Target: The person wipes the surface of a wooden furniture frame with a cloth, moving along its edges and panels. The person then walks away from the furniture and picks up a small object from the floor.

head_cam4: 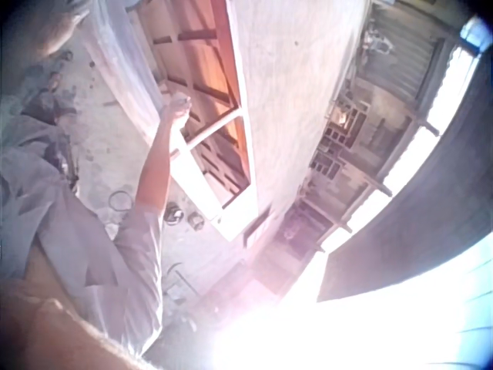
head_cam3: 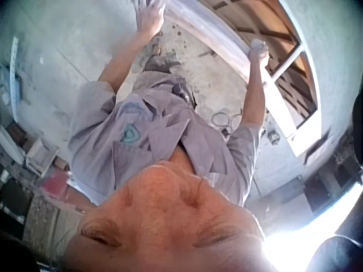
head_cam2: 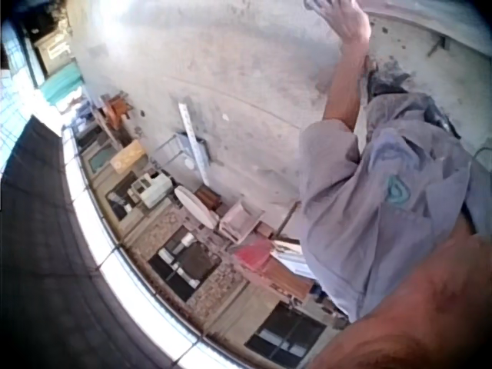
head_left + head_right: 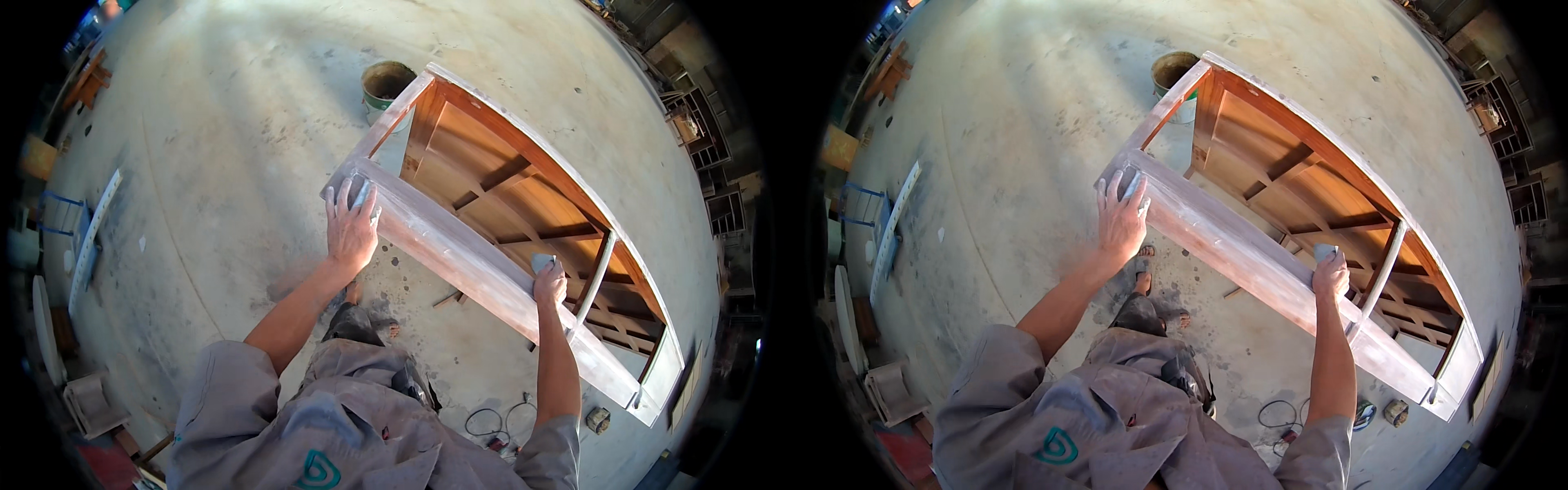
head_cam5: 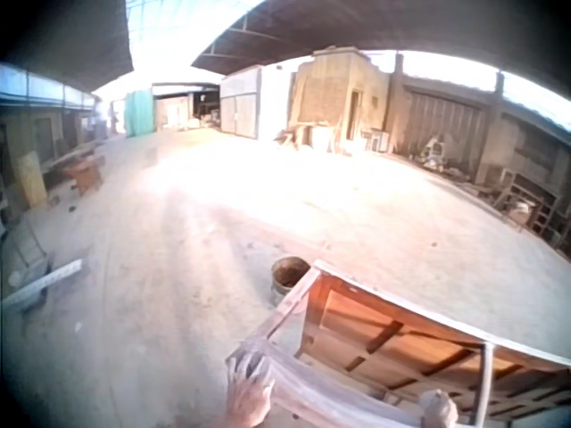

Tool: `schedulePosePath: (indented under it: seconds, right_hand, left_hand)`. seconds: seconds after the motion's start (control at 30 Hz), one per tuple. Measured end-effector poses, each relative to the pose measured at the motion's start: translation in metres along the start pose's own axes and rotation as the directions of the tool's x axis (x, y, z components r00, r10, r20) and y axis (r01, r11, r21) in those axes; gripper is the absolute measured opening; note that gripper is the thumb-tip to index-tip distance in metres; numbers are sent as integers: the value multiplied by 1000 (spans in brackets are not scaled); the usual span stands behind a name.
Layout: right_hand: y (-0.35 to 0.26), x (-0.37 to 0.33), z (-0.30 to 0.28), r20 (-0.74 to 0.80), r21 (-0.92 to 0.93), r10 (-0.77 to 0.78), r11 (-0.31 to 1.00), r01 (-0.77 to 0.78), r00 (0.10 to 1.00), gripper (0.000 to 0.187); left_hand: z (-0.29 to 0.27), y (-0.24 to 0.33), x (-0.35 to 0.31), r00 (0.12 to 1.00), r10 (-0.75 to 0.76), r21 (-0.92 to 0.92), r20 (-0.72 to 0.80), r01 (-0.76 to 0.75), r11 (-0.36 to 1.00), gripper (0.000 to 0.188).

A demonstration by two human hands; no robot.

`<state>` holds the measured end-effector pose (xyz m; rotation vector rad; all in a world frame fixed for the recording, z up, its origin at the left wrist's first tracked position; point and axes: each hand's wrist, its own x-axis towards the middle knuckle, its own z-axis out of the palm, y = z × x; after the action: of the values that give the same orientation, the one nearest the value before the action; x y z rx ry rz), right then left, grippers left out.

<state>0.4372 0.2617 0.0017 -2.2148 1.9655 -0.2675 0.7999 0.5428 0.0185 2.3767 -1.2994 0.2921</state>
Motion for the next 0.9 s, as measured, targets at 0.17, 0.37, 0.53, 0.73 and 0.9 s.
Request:
schedulePosePath:
  seconds: [0.17, 0.37, 0.53, 0.73, 0.9]
  right_hand:
    - [1, 0, -5, 48, -51, 26, 998, -23, 999, 43]
    - [-5, -1, -1, -28, -24, 4, 1000, -5, 1000, 40]
    - [-2, 0, -1, 6, 23, 9, 1000, -10, 1000, 43]
    - [-1, 0, -4, 10, -13, 13, 1000, -13, 1000, 41]
    - [-5, -1, -5, 32, -9, 11, 1000, -11, 999, 42]
  left_hand:
    - [-2, 35, -22, 976, 216, -220, 9, -209, 953, 54]
    - [5, 34, -36, 994, 106, -192, 9, -102, 976, 56]
    - [-5, -10, -25, 995, 102, -77, 0, -102, 992, 67]
    - [-6, 46, -61, 982, 174, -319, 69, -144, 937, 67]
    - [-14, -29, -29, 999, 11, -194, 47, -2, 981, 68]
